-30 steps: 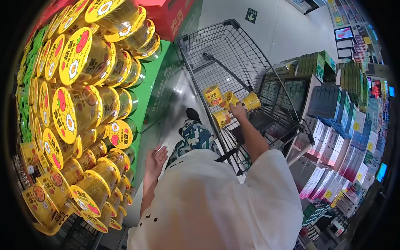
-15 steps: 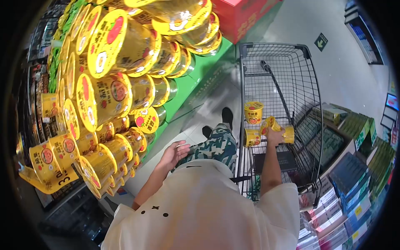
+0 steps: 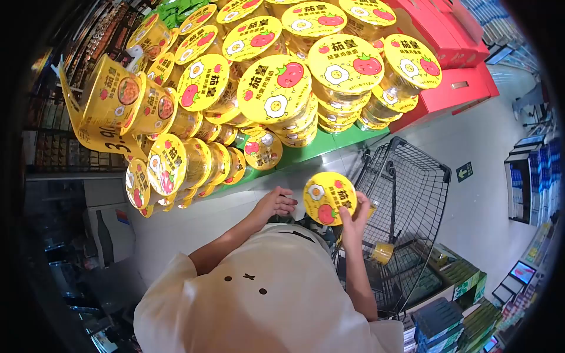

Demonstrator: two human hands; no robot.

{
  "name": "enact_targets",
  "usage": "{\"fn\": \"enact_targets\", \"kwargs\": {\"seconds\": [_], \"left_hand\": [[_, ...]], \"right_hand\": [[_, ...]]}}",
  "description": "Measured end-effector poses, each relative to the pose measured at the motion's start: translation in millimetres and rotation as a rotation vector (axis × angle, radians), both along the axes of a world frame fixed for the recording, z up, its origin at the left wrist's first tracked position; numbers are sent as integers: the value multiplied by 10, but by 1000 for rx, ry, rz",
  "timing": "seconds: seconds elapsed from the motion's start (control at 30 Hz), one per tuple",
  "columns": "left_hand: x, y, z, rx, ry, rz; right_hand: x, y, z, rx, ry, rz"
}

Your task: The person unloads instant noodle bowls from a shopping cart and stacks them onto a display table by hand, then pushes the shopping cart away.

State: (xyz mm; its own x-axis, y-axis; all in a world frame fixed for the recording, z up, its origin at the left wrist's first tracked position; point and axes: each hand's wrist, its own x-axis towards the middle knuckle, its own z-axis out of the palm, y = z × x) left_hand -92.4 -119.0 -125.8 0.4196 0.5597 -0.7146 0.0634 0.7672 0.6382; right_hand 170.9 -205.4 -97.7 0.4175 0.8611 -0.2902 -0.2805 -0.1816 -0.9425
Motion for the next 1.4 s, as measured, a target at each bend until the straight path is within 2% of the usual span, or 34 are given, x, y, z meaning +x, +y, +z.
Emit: {"fn": "enact_targets", "kwargs": {"seconds": [0.07, 0.1, 0.13, 0.2, 0.33, 0.57, 0.63, 0.7, 0.8, 0.83, 0.9, 0.97, 1.0, 1.03, 1.1, 1.2, 1.23, 1.3, 1.4], "left_hand": [[-87, -6, 314, 111, 60, 176], [-167, -12, 321, 116, 52, 196], [-256, -30, 304, 166, 53, 314], [-457, 25, 127, 164, 27, 478], [-425, 207, 95, 250, 116, 588], [-250, 373, -59, 339, 68, 608], [-279, 382, -50, 307, 72, 596], [-329, 349, -46, 280, 59, 650], [-473, 184, -87, 224, 79, 583], [-532, 122, -107, 196, 86, 551], [-630, 20, -85, 118, 96, 449], [-667, -53, -18, 58, 103, 317], [-719, -76, -86, 2, 83, 244], [-728, -83, -108, -49, 69, 189], [-706, -100, -140, -90, 123, 94], [-634, -100, -123, -159, 189, 31], [-573, -73, -42, -109, 194, 27], [-444, 33, 51, -59, 215, -2], [-294, 133, 114, 10, 330, 8]], "right_hand": [[-445, 394, -133, -31, 207, 139], [-657, 606, 11, -73, 218, 212], [-838, 787, -26, -105, 274, 252], [-1162, 1137, -89, -170, 192, 318], [-1532, 1432, -315, -119, 177, 385], [-1632, 1564, -376, -90, 253, 276], [-1598, 1584, -377, -108, 231, 358], [-1548, 1457, -379, -125, 233, 295], [-1280, 1067, -407, -107, 213, 250], [-1122, 895, -518, -114, 225, 183], [-716, 423, -853, -133, 76, 206], [-392, -44, -1023, -203, -5, -63], [-192, -266, -1200, -278, -173, -183], [3, -490, -1474, -356, -337, -278], [424, -948, -2301, -413, -471, -438], [780, -1198, -2718, -551, -438, -652], [882, -1198, -2731, -566, -420, -666], [1095, -1183, -2804, -760, -396, -579], [1310, -1167, -3563, -961, -224, -483]]}}
